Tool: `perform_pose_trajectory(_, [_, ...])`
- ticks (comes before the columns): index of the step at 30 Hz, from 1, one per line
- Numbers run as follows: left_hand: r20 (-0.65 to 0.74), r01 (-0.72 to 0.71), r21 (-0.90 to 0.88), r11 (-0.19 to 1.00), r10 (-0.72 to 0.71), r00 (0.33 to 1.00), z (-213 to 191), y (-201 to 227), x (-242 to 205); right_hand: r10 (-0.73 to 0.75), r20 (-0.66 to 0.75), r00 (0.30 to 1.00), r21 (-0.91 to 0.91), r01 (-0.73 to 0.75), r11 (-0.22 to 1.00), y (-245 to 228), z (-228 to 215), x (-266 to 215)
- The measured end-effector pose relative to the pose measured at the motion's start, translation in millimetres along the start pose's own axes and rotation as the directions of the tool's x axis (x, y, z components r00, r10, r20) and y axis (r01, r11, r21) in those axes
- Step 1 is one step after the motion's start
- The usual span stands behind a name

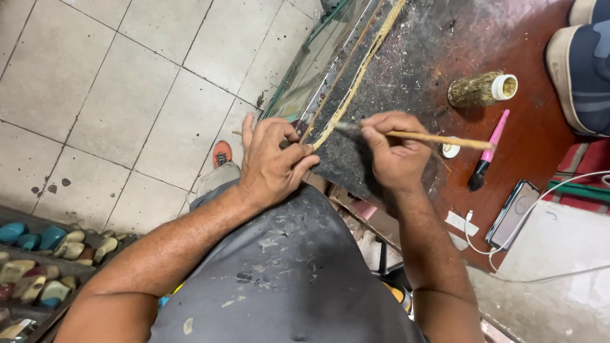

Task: The person holds a long, thin, beige cord on a dark workbench and uses a paintbrush to apply a yellowish substance from a small jar onto the cord. The person repeatedly dips the brush into the jar and paints along the length of the cord, occasionally adjusting its position on the table.

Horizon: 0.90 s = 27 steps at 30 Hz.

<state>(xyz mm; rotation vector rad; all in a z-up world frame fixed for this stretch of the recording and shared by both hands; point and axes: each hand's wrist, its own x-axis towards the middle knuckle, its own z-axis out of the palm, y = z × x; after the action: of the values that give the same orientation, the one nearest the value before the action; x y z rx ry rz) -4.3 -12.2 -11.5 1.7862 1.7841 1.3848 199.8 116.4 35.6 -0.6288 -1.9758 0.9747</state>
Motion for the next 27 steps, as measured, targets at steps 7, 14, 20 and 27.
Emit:
perform_pose_trajectory(7, [0.078,0.003,-0.061,0.998,0.001,0.997,-16.8,-0.4,4.9,-0.055,0.033,0.998,-0.008,0.055,0.998,-36.9,14.8,1.1])
perform_pose_trajectory(14, [0.031,0.014,-0.039,0.999,-0.013,0.999,-14.4,-1.0,1.9,-0.118,0.063,0.991,-0.098,0.124,0.987,-19.1,4.9,-0.8])
perform_pose_trajectory(20, [0.023,0.007,-0.044,0.999,-0.006,1.0,-10.0,-5.2,-0.7,0.02,0.026,0.999,-0.098,-0.017,0.995,-21.6,13.5,-23.6])
perform_pose_trajectory(27, [0.047,-0.005,-0.057,0.998,0.007,0.999,-15.1,-5.6,1.7,0.003,-0.101,0.995,-0.026,-0.006,1.0,-2.5,9.0,-17.8])
